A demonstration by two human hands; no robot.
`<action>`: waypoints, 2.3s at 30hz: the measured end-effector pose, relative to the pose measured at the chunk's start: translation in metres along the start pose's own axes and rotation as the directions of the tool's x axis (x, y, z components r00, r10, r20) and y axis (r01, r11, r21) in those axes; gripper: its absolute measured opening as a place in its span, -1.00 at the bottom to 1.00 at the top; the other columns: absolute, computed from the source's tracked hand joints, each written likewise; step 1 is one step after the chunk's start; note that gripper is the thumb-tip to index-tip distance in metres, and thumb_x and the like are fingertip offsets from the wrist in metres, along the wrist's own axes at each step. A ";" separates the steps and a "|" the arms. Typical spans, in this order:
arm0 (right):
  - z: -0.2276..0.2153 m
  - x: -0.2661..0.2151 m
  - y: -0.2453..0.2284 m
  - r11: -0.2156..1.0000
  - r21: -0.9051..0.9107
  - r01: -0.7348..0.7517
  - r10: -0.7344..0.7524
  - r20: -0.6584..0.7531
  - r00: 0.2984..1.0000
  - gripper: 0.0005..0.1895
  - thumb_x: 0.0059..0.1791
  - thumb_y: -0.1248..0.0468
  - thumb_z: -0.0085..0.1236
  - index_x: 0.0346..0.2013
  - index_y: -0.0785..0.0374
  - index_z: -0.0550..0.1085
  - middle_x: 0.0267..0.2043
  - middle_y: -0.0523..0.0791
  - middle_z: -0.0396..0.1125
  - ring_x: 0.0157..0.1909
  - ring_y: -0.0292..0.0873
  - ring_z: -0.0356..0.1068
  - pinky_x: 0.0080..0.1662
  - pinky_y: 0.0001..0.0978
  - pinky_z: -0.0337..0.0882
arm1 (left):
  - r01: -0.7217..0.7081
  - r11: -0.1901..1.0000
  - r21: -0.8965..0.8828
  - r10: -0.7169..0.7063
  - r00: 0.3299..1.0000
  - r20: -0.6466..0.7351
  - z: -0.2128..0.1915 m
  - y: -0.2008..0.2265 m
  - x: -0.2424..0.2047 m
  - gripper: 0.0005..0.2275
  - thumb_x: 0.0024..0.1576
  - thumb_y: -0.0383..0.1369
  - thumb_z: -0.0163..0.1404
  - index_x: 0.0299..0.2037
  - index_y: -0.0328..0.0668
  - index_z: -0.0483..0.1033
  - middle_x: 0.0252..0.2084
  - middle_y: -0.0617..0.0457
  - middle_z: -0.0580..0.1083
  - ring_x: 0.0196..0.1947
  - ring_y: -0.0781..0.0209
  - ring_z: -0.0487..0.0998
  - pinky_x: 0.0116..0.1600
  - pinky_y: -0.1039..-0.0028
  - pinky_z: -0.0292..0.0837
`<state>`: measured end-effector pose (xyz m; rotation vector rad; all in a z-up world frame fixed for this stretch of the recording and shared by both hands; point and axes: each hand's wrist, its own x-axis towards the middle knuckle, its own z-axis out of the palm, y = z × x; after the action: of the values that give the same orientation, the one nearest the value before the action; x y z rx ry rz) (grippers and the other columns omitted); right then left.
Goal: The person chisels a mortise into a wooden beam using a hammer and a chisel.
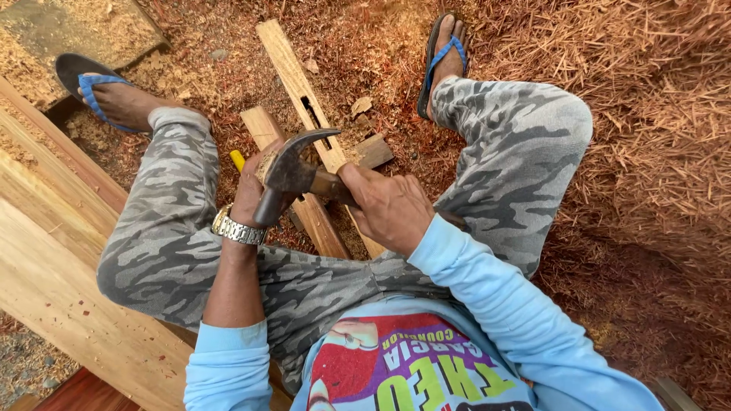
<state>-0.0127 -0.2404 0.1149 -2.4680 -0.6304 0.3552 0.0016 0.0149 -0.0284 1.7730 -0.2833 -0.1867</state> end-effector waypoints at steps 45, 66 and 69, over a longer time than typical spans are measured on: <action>0.031 0.014 0.004 0.999 -0.032 -0.002 0.007 0.146 0.989 -0.61 -0.09 0.30 0.18 -0.07 0.18 0.23 -0.37 0.04 0.43 -0.39 0.22 0.47 -0.40 0.12 0.38 | 0.211 0.932 0.295 -0.215 0.976 -0.018 0.009 0.000 0.003 -0.81 0.16 -0.35 0.21 -0.13 -0.20 0.50 -0.36 0.06 0.56 -0.39 0.31 0.58 -0.33 0.47 0.50; 0.071 0.018 0.011 0.989 0.020 0.144 -0.143 -0.049 0.989 -0.68 -0.08 0.26 0.11 -0.12 0.17 0.22 -0.36 0.08 0.40 -0.42 0.25 0.44 -0.46 0.09 0.35 | 0.040 0.991 0.125 -0.042 0.999 0.014 -0.001 -0.034 -0.019 -0.80 0.19 -0.42 0.13 -0.02 -0.21 0.50 -0.36 0.12 0.55 -0.41 0.48 0.53 -0.35 0.64 0.46; 0.077 0.026 0.019 0.977 -0.214 -0.009 0.052 0.195 0.979 -0.82 0.08 0.31 0.02 -0.08 0.12 0.23 -0.38 0.04 0.40 -0.39 0.15 0.47 -0.45 0.08 0.38 | 0.746 0.630 0.214 -0.767 0.642 0.021 0.001 -0.034 -0.003 -0.78 0.18 -0.29 0.23 -0.07 -0.21 0.59 -0.41 0.02 0.51 -0.54 0.30 0.41 -0.48 0.49 0.29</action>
<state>-0.0128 -0.2059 0.0390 -2.6689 -0.7469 0.5812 0.0018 0.0211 -0.0616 1.9808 0.4234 -0.9021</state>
